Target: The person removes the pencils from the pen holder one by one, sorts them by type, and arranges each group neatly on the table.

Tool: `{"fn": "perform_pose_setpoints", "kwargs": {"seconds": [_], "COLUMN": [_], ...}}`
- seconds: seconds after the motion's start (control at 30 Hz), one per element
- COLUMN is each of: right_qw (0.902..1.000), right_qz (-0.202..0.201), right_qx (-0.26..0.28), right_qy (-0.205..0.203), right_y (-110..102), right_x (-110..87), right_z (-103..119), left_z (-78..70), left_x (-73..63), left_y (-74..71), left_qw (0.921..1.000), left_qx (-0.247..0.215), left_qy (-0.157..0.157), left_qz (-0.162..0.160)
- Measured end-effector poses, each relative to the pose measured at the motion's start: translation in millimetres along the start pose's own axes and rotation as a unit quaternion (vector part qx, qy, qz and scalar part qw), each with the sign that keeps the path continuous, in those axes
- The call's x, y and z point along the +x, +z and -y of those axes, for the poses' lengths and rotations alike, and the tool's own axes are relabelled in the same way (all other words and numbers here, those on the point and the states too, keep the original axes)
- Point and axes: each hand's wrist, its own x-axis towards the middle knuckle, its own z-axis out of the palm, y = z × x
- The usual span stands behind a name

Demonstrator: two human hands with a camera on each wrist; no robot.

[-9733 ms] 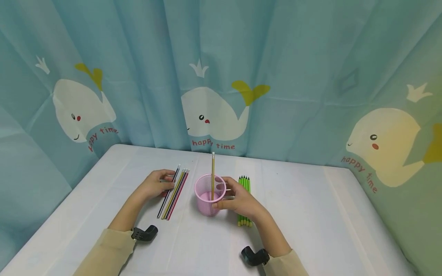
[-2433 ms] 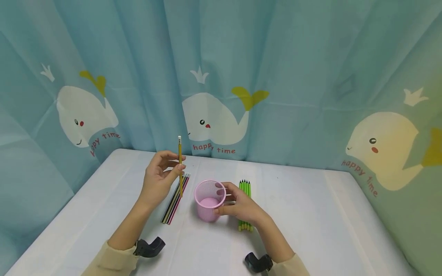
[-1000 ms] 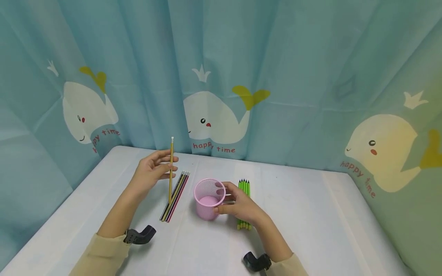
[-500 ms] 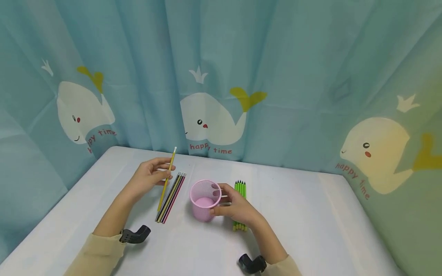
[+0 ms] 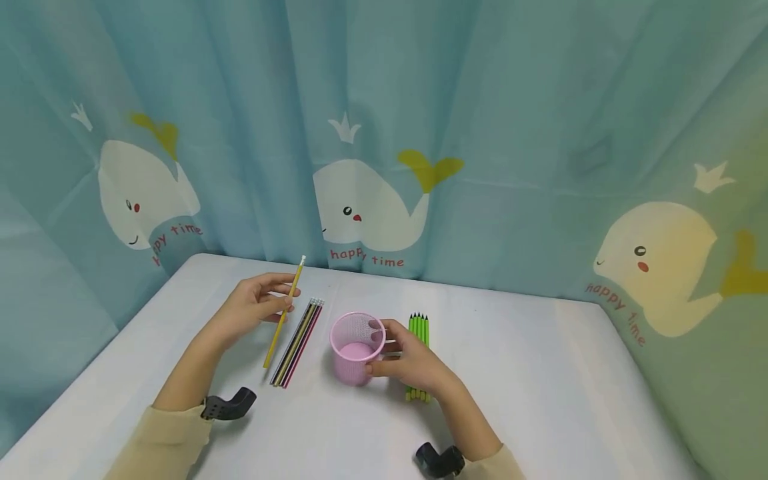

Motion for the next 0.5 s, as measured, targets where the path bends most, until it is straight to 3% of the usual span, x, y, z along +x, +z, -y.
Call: {"fn": "perform_pose_setpoints", "kwargs": {"seconds": [0.23, 0.5], "right_qw": [1.0, 0.9999], "right_qz": [0.007, -0.004], "right_qx": [0.0, -0.005], "right_qy": [-0.003, -0.008], "right_y": [-3, -1], "right_x": [-1.3, -4.8], "right_z": [8, 10], "left_z": [0.2, 11.1], "left_x": [3.1, 7.2], "left_y": [4.2, 3.0], "left_qw": [0.9996, 0.9978], "left_qx": [0.021, 0.044], "left_qy": [-0.017, -0.039], "left_qz": [0.001, 0.032]}}
